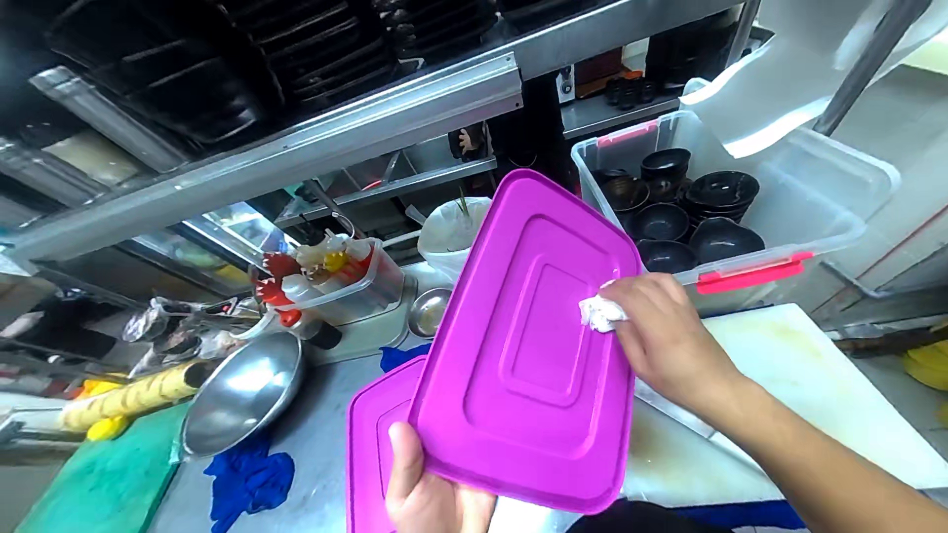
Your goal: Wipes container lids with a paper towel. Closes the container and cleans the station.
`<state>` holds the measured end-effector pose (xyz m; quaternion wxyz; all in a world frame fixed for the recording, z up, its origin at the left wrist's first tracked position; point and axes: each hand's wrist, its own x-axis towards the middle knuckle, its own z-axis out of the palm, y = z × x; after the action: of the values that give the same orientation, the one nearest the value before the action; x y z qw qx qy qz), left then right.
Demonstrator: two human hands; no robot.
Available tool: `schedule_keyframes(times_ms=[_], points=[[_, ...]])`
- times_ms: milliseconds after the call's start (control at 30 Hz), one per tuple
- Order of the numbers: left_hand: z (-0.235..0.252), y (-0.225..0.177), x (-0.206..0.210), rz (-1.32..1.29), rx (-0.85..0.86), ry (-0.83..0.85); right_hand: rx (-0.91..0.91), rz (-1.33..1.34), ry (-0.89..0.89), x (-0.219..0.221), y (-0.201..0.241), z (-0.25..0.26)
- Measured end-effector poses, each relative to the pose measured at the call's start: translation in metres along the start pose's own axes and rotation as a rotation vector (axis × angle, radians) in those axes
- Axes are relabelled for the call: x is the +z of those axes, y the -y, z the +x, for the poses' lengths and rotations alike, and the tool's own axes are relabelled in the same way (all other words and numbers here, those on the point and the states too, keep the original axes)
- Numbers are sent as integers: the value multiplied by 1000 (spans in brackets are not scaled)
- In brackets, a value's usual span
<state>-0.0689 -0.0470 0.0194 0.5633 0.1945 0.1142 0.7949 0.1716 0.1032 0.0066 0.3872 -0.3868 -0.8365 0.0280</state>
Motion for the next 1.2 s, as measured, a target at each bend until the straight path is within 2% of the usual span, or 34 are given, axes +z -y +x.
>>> schedule_keyframes(times_ms=[233,433,533,700,833,933,1033,1067,1133,1200], points=[[12,6,-11,15,89,-69,-264,239,125,28,71,-74],[5,19,2,20,18,-53,-308,300,114,31,72,-64],[-5,35,10,104,-43,-45,-286,260,74,28,91,-37],[-7,27,21,431,69,-49,-233,331,-50,35,98,-5],[-7,18,25,498,126,5,-157,410,-162,32,94,21],[-14,12,23,563,135,92,3,410,-268,20,68,57],[-20,13,16,587,125,173,280,417,-281,5,32,97],[-21,14,15,566,118,177,322,398,-295,5,29,101],[-21,12,15,538,123,124,240,335,-337,9,38,90],[-14,11,19,490,124,54,38,346,-252,18,64,54]])
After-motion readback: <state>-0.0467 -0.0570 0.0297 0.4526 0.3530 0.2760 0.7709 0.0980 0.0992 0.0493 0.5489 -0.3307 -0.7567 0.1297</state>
